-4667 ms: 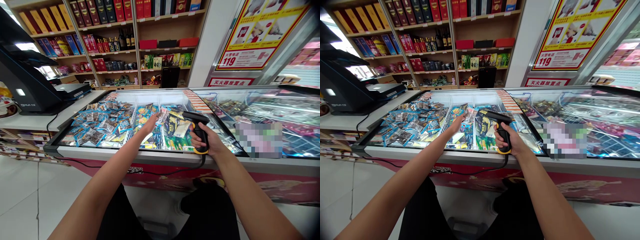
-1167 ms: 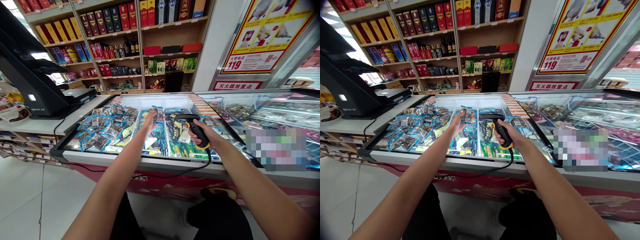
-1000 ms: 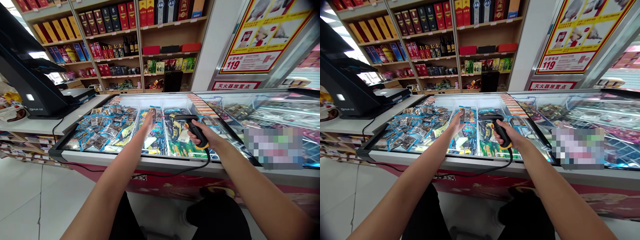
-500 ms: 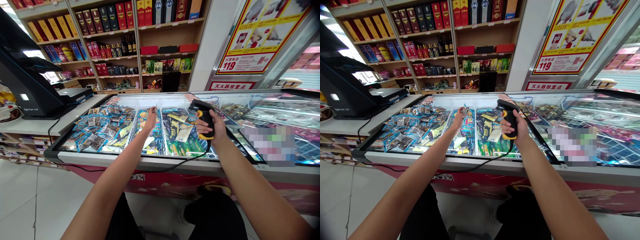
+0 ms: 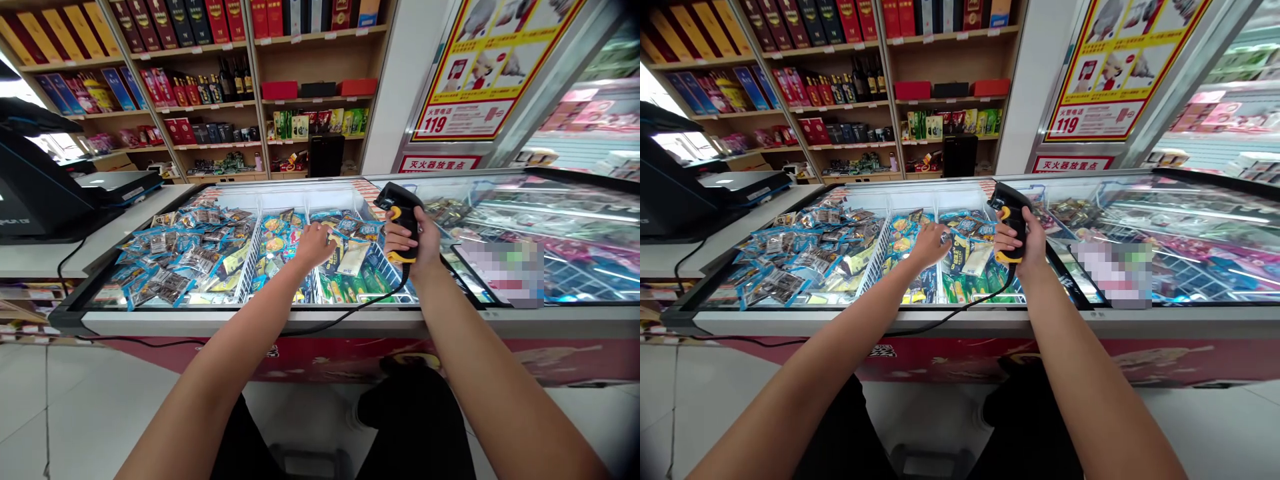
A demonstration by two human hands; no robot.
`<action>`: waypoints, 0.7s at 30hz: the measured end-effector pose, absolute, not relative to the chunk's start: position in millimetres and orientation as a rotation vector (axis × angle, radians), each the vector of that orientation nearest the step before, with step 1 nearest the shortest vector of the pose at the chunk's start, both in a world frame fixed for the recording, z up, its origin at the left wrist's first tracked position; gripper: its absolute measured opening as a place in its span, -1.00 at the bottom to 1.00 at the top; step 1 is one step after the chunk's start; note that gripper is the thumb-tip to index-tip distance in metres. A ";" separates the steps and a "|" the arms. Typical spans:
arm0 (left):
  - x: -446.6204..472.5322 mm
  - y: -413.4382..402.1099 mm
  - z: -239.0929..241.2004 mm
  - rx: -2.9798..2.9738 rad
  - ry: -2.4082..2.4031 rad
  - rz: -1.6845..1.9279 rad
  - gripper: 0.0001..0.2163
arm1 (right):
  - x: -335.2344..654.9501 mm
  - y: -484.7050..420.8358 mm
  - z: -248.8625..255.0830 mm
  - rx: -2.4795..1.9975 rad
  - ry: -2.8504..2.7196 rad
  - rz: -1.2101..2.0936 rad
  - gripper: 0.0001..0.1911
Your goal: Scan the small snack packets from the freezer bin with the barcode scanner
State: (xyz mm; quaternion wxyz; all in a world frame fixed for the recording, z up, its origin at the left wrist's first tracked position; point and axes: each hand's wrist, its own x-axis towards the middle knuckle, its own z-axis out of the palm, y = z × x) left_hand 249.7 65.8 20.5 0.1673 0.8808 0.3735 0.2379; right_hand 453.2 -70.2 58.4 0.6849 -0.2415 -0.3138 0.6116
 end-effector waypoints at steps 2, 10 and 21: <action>242.2 64.7 17.6 2.645 1.010 0.542 -0.57 | 455.0 -68.3 56.8 -0.507 -0.683 1.407 -0.63; 234.8 65.5 28.3 2.812 0.980 0.483 -0.51 | 455.9 -70.6 53.4 -0.377 -0.595 1.538 -0.66; 65.6 128.1 72.4 2.276 2.310 0.145 -0.42 | 432.3 -71.2 68.2 -0.735 -0.580 1.374 -0.68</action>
